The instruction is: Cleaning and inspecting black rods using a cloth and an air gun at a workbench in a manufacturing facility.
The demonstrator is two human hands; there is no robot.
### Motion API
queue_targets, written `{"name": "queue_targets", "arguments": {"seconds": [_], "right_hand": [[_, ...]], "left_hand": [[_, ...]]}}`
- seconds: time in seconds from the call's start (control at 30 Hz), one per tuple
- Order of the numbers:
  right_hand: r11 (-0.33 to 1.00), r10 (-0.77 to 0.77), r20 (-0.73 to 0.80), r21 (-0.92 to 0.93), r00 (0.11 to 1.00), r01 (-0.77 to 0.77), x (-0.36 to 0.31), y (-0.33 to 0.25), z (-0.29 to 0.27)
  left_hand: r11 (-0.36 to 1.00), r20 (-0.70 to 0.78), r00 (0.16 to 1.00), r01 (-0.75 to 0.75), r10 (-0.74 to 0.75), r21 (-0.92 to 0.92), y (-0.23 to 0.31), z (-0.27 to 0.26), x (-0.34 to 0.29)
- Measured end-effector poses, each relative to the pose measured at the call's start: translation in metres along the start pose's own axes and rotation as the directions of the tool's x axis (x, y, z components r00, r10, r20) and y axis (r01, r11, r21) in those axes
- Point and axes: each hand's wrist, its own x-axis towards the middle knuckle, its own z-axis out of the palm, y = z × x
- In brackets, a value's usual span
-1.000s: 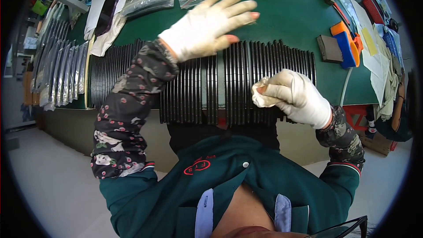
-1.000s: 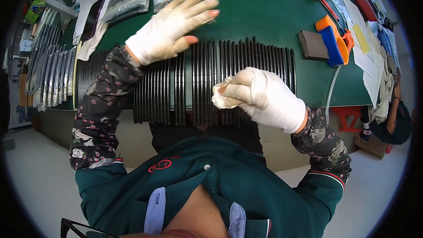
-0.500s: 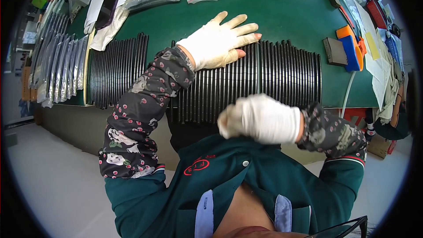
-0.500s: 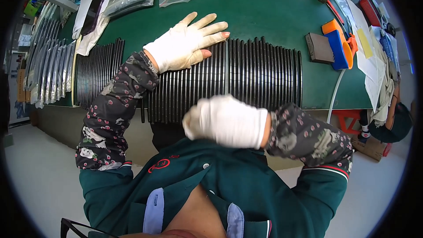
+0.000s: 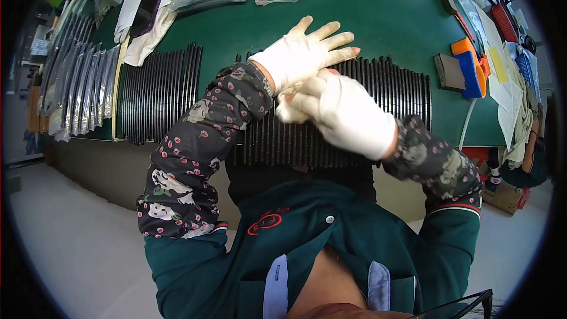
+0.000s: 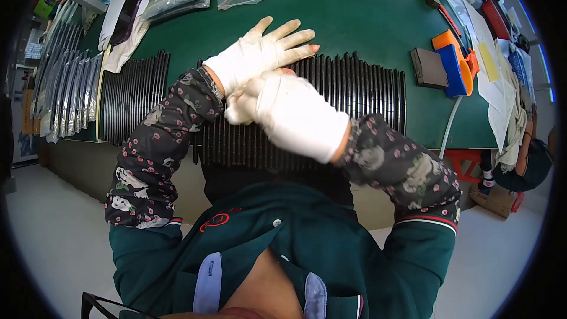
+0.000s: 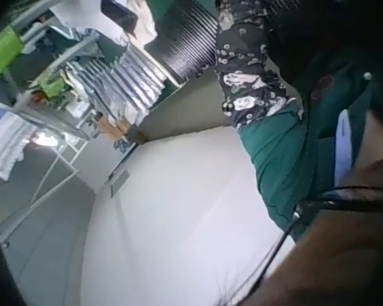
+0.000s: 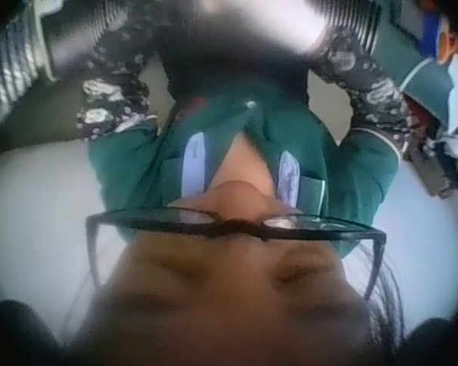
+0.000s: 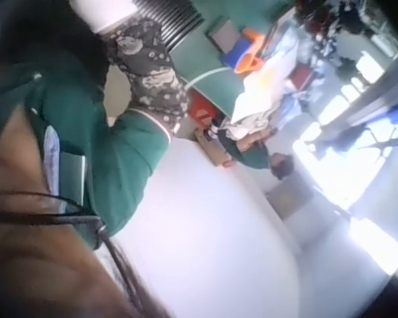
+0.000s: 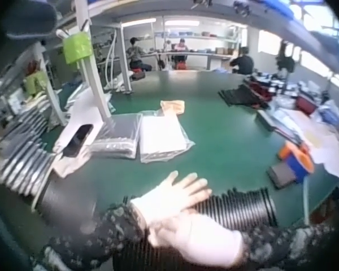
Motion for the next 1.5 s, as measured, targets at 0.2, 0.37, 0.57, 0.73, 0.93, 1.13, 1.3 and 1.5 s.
{"name": "queue_targets", "arguments": {"seconds": [0.2, 0.37, 0.57, 0.73, 0.93, 1.13, 1.3, 1.5], "right_hand": [[0.995, 0.032, 0.583, -0.096, 0.812, 0.03, -0.019, -0.04, -0.003], [0.961, 0.114, 0.25, -0.273, 0.961, -0.043, -0.018, -0.003, 0.003], [0.983, -0.085, 0.012, -0.163, 0.996, 0.086, -0.018, -0.014, -0.01], [0.995, 0.077, 0.592, -0.096, 0.802, -0.025, -0.042, -0.042, -0.005], [0.991, 0.129, 0.123, -0.057, 0.984, -0.123, -0.032, -0.044, -0.041], [0.933, 0.289, 0.186, -0.273, 0.939, -0.233, -0.019, -0.034, -0.032], [0.908, 0.125, -0.026, -0.4, 0.992, -0.125, 0.009, 0.012, 0.007], [0.98, 0.037, 0.648, -0.173, 0.761, 0.1, 0.004, -0.055, 0.027]], "left_hand": [[1.0, 0.005, 1.0, 0.028, -0.028, -0.006, 0.004, 0.005, 0.003], [1.0, 0.001, 1.0, 0.021, -0.021, -0.011, 0.006, 0.001, 0.003], [0.999, 0.012, 1.0, 0.006, -0.007, 0.043, 0.003, 0.001, 0.002], [1.0, 0.034, 0.999, 0.022, -0.021, -0.003, 0.002, 0.0, 0.002], [0.996, -0.149, 0.989, -0.027, 0.014, -0.086, -0.013, -0.03, -0.011], [0.998, 0.056, 0.998, -0.033, 0.036, -0.06, -0.042, -0.032, -0.066], [0.997, 0.13, 0.989, 0.076, -0.075, -0.004, -0.021, -0.019, -0.054], [0.997, 0.055, 0.998, 0.042, -0.039, -0.057, -0.026, -0.014, -0.061]]}}
